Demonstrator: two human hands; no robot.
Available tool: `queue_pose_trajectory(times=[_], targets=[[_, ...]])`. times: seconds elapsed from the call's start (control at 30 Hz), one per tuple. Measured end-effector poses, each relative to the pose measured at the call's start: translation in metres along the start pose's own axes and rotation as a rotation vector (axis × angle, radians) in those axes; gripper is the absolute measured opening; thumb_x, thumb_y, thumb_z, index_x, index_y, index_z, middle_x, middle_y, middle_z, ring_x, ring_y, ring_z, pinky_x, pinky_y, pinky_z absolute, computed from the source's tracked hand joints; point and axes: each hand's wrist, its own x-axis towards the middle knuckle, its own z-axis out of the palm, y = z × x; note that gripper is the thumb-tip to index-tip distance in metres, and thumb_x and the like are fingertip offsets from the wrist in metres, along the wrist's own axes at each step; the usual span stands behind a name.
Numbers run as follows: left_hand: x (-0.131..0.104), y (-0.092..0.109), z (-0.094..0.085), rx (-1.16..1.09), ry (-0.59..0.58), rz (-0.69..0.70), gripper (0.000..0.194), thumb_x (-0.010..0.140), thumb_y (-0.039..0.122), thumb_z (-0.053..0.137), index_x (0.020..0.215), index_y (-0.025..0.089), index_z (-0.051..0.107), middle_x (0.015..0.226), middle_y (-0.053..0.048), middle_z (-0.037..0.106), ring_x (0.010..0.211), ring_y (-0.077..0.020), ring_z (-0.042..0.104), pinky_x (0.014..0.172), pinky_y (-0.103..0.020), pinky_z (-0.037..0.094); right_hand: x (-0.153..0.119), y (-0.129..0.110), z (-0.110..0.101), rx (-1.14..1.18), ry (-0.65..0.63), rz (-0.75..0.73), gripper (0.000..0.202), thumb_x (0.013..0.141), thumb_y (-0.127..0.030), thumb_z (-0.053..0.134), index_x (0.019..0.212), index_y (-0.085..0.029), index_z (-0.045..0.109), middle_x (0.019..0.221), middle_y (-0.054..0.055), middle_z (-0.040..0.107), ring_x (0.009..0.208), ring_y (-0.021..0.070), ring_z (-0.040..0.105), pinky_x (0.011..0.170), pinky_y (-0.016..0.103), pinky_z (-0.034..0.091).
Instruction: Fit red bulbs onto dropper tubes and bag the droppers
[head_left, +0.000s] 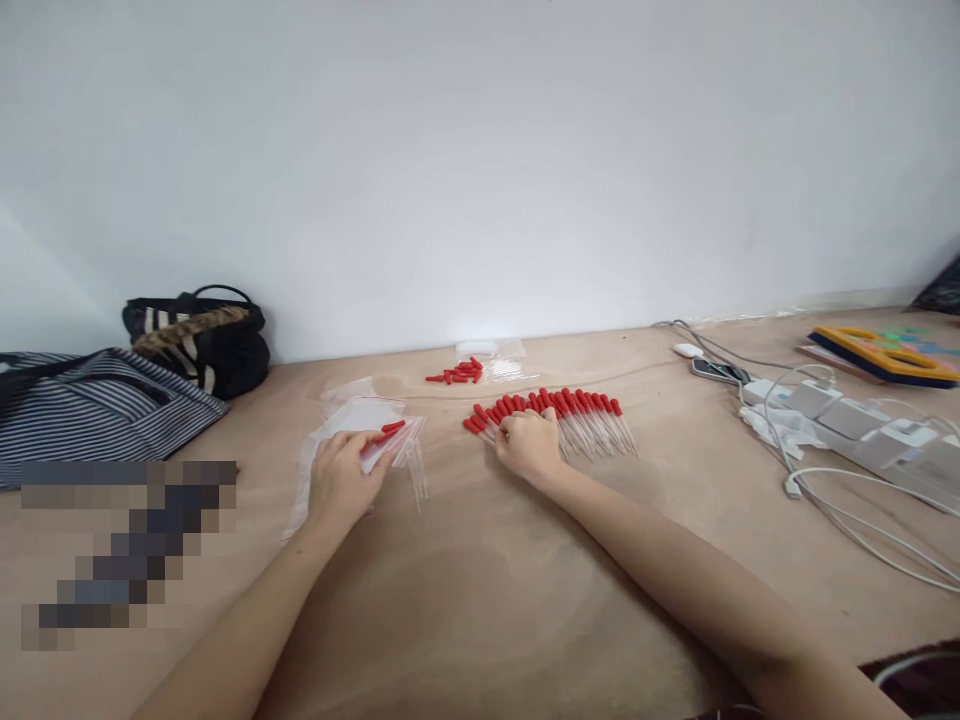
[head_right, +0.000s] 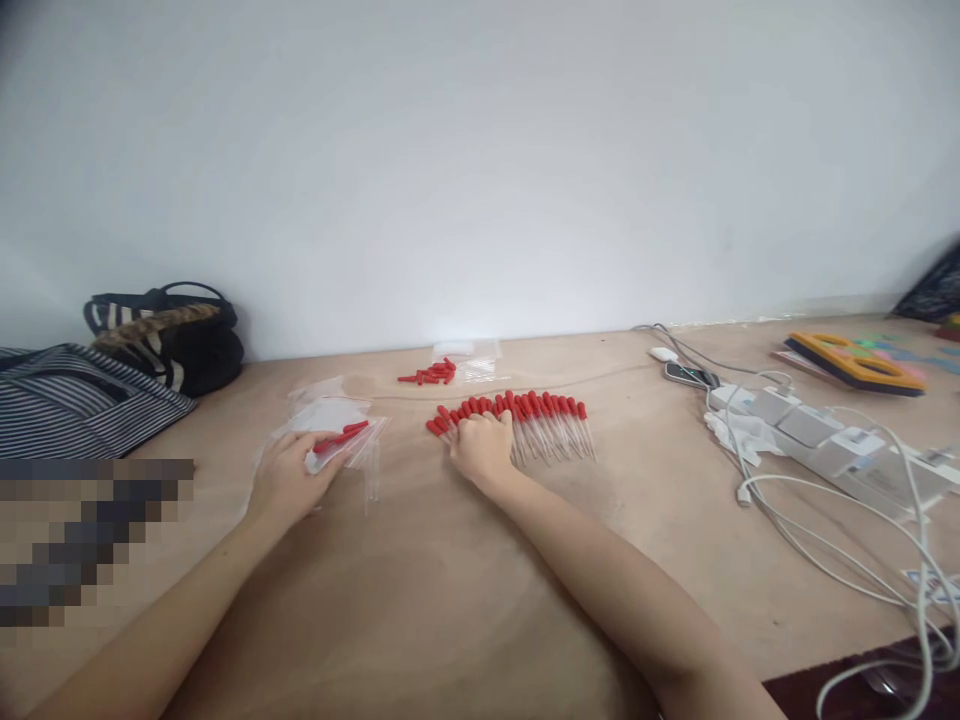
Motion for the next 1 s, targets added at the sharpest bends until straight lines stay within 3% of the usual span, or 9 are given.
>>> queue_pose_trajectory(times=[0.13, 0.37, 0.5, 0.63, 0.77, 0.87, 1.0], targets=[[-0.001, -0.007, 0.003, 0.105, -0.159, -0.045, 0.029, 0.071, 0.036, 0.054, 0.089, 0.016, 0.066, 0.081, -0.009, 0.058, 0.081, -0.0263, 0.054, 0.076, -0.035, 0.042, 0.006, -0.002, 0.005, -0.072, 0.001, 0.057, 0.025, 0.078, -0.022, 0.043, 0.064, -0.015, 0.063, 0.074, 0.008, 0.066, 0.072, 0.0183, 0.055, 0.073, 0.036, 0.022], [0.0, -0.004, 0.004, 0.138, -0.213, -0.093, 0.031, 0.071, 0.037, 0.052, 0.09, 0.016, 0.065, 0.082, -0.009, 0.057, 0.085, -0.0263, 0.053, 0.078, -0.033, 0.04, 0.006, 0.0, 0.002, -0.096, -0.004, 0.093, 0.024, 0.079, -0.026, 0.042, 0.072, -0.014, 0.062, 0.078, 0.01, 0.065, 0.076, 0.0215, 0.056, 0.076, 0.038, 0.024], [0.002, -0.006, 0.004, 0.138, -0.227, -0.123, 0.03, 0.072, 0.038, 0.051, 0.089, 0.017, 0.064, 0.082, -0.008, 0.057, 0.087, -0.0263, 0.052, 0.079, -0.033, 0.04, 0.004, -0.018, -0.002, -0.033, 0.028, 0.021, 0.023, 0.078, -0.027, 0.042, 0.082, -0.014, 0.061, 0.087, 0.011, 0.063, 0.082, 0.0224, 0.056, 0.076, 0.037, 0.027], [0.003, -0.009, 0.006, 0.135, -0.194, -0.169, 0.026, 0.071, 0.035, 0.052, 0.088, 0.018, 0.062, 0.084, -0.007, 0.056, 0.089, -0.0261, 0.053, 0.079, -0.034, 0.041, 0.003, -0.054, 0.001, 0.092, -0.133, -0.026, 0.024, 0.076, -0.031, 0.045, 0.081, -0.014, 0.062, 0.087, 0.01, 0.064, 0.082, 0.0216, 0.058, 0.074, 0.035, 0.033], [0.004, -0.017, 0.009, 0.115, -0.106, -0.212, 0.031, 0.075, 0.033, 0.047, 0.098, 0.018, 0.061, 0.091, -0.01, 0.055, 0.093, -0.0273, 0.052, 0.081, -0.035, 0.041, 0.008, -0.085, 0.005, 0.178, -0.328, 0.057, 0.03, 0.075, -0.037, 0.047, 0.083, -0.014, 0.063, 0.088, 0.013, 0.065, 0.084, 0.0234, 0.059, 0.074, 0.035, 0.039], [0.006, -0.025, 0.013, 0.058, -0.124, -0.215, 0.035, 0.077, 0.032, 0.044, 0.103, 0.016, 0.06, 0.096, -0.011, 0.055, 0.093, -0.0255, 0.054, 0.083, -0.034, 0.041, 0.013, -0.097, 0.005, 0.202, -0.4, 0.105, 0.034, 0.072, -0.039, 0.051, 0.091, -0.013, 0.062, 0.095, 0.015, 0.064, 0.089, 0.0242, 0.059, 0.076, 0.035, 0.041], [0.01, -0.032, 0.018, 0.01, -0.19, -0.282, 0.031, 0.071, 0.033, 0.049, 0.092, 0.015, 0.063, 0.089, -0.011, 0.058, 0.085, -0.0247, 0.058, 0.08, -0.034, 0.043, 0.018, -0.102, 0.003, 0.223, -0.452, 0.127, 0.031, 0.071, -0.035, 0.054, 0.093, -0.014, 0.061, 0.097, 0.014, 0.064, 0.09, 0.0229, 0.059, 0.076, 0.034, 0.043]])
